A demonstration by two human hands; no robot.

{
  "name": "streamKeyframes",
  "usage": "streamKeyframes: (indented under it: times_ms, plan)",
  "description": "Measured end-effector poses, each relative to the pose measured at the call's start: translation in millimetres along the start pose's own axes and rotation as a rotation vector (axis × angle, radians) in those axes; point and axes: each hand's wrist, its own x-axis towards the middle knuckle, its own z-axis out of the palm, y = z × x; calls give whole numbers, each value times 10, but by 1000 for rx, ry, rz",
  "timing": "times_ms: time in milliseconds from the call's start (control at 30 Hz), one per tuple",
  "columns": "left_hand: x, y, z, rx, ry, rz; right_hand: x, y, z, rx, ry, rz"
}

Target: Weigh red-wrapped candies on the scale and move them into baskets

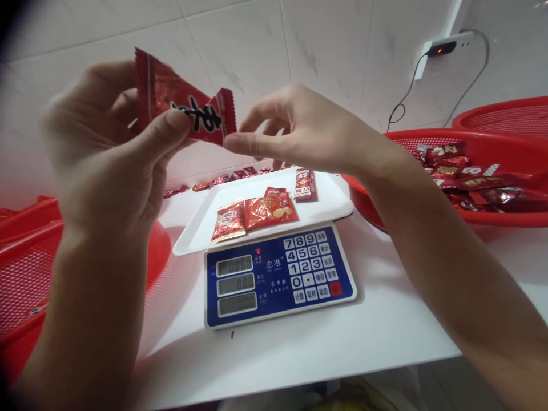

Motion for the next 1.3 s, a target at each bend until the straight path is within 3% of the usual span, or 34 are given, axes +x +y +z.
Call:
streamKeyframes:
  times_ms: [200,333,467,600,733,833,933,1033,1100,1200,1300]
  plan:
    - [-32,178,-32,196,-162,-68,-45,-115,127,140,14,-104]
    - [-28,143,-4,56,-110,3,-20,-75,165,176,32,-103]
    - [-27,82,24,16,-181,95,-7,-60,159,197,116,-145]
    - [-19,70,24,57,-212,121,-16,-65,101,107,96,-120]
    - [-22,60,17,27,-266,28,-52,-80,-53,-55,176,-91]
    - [-23,48,-11,83,-246,-61,-135,-101,-282,-167,281,14]
    - [-2,38,-85,212,-306,-146,-265,-91,-582,-434,343,235]
    - [49,8,-186,362,-606,-218,-381,6,-862,-734,390,488]
    - [77,-26,-229,463,-803,-286,-421,104,-986,-794,343,599]
    - [40,-75,-208,610,-919,-393,-398,204,-1007,-787,241,619]
    - [-114,-87,-117,745,-861,-441,-276,193,-814,-716,184,502]
